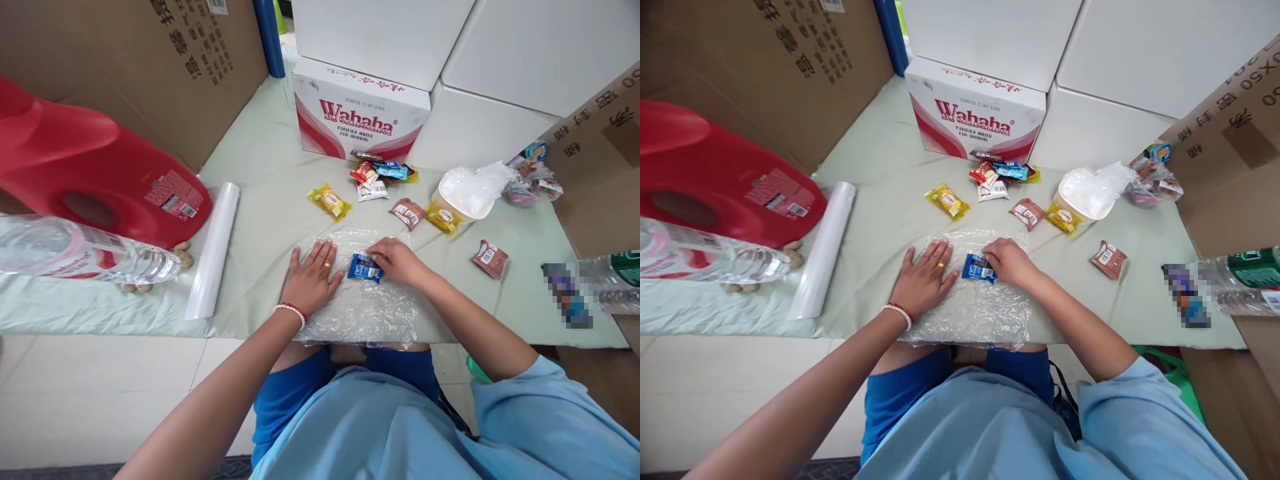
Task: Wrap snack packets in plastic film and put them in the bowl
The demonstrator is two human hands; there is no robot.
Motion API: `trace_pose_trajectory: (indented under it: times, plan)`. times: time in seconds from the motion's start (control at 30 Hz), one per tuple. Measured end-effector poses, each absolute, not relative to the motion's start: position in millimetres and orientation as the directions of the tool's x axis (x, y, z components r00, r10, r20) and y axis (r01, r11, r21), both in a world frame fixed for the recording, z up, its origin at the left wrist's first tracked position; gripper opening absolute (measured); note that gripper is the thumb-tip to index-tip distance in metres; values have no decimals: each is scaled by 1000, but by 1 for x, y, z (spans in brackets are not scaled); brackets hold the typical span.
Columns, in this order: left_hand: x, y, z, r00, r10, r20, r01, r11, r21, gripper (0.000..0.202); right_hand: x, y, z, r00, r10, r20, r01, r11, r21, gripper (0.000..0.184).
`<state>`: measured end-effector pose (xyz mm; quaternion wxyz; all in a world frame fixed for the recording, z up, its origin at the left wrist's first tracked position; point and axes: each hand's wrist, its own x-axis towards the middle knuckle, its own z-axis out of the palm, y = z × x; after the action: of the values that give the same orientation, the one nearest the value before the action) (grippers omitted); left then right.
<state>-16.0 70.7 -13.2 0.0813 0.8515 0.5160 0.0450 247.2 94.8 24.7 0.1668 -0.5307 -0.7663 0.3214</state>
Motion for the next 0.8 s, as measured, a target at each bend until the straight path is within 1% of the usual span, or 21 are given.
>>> trace_pose_trajectory:
  times: [0.07,0.1,0.17,0.23,0.3,0.37,0.47,0.57,0.63,0.7,0.73,0.77,0.8]
  plan:
    - [-16,71,-13,466,885,-10,870,-456,186,67,241,82,23,-383,922,62,773,356,-525,33]
    - [-16,71,-13,468,884,-11,869,-458,187,67,239,77,22,-425,901,85,770,409,-489,36]
    - [-16,71,-14,470,883,-7,867,-460,190,66,236,69,20,-508,859,61,751,476,-458,43]
    - [-16,71,-15,468,884,2,867,-459,193,66,235,64,16,-505,863,26,773,466,-430,45]
    - [-17,72,-16,468,884,13,866,-461,195,67,233,62,13,-457,889,38,801,430,-416,44]
    - [-17,72,-18,474,880,21,862,-469,194,68,230,62,10,-448,890,90,786,439,-435,43]
    - [-18,73,-19,485,874,27,855,-481,194,68,222,58,4,-506,852,136,727,506,-464,42]
    - [-18,73,-19,484,874,37,853,-481,202,68,218,54,-2,-550,827,119,710,538,-454,42]
    - [-17,73,-19,479,877,42,854,-477,208,69,227,52,-3,-550,823,141,710,550,-440,41]
    - [-17,73,-18,477,878,44,854,-475,211,70,253,51,0,-471,860,195,753,507,-418,40]
    - [-17,73,-17,476,878,44,854,-474,212,70,272,51,2,-381,897,225,805,441,-397,40]
    - [-16,73,-17,475,879,44,855,-473,214,70,295,50,5,-248,935,254,869,330,-368,40]
    - [-16,73,-17,475,879,42,855,-473,215,70,320,48,7,-84,955,284,927,179,-328,41]
